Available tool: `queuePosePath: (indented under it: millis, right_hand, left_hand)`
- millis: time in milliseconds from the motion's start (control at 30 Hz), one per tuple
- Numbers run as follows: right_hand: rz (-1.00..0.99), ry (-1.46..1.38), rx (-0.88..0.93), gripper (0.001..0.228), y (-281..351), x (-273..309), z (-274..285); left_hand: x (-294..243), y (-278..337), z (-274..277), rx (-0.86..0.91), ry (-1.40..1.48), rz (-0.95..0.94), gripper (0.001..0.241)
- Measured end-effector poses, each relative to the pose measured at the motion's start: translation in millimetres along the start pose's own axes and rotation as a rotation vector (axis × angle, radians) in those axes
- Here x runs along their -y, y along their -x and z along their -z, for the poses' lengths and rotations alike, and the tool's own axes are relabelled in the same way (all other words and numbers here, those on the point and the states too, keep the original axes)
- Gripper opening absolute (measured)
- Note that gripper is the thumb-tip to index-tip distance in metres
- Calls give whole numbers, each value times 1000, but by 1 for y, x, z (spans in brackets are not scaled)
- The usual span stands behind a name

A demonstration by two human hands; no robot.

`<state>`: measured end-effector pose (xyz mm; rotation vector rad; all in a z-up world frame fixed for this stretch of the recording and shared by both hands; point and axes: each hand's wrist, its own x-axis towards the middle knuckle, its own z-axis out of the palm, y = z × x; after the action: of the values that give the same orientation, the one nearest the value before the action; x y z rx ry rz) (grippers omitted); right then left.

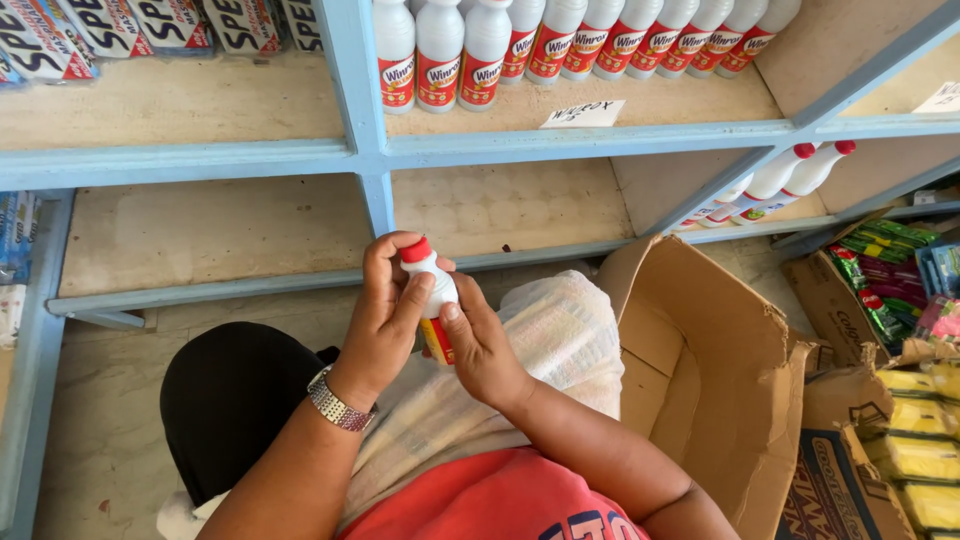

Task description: Organizing and restocking small bottles of cleaning solution onto retail shelves from a cardboard box.

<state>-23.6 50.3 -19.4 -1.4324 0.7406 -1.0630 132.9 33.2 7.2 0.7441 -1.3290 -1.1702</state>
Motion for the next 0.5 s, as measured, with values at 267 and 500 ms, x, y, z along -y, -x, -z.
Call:
queuePosePath:
  millis: [267, 500]
  right_hand:
    - [-336, -512, 77, 48, -22, -17, 8]
    - [-532, -697, 37, 47, -21, 1, -6]
  left_hand:
    - [-9, 0, 6, 54, 141, 75, 64]
    - [-2, 0, 6, 62, 260, 107, 57]
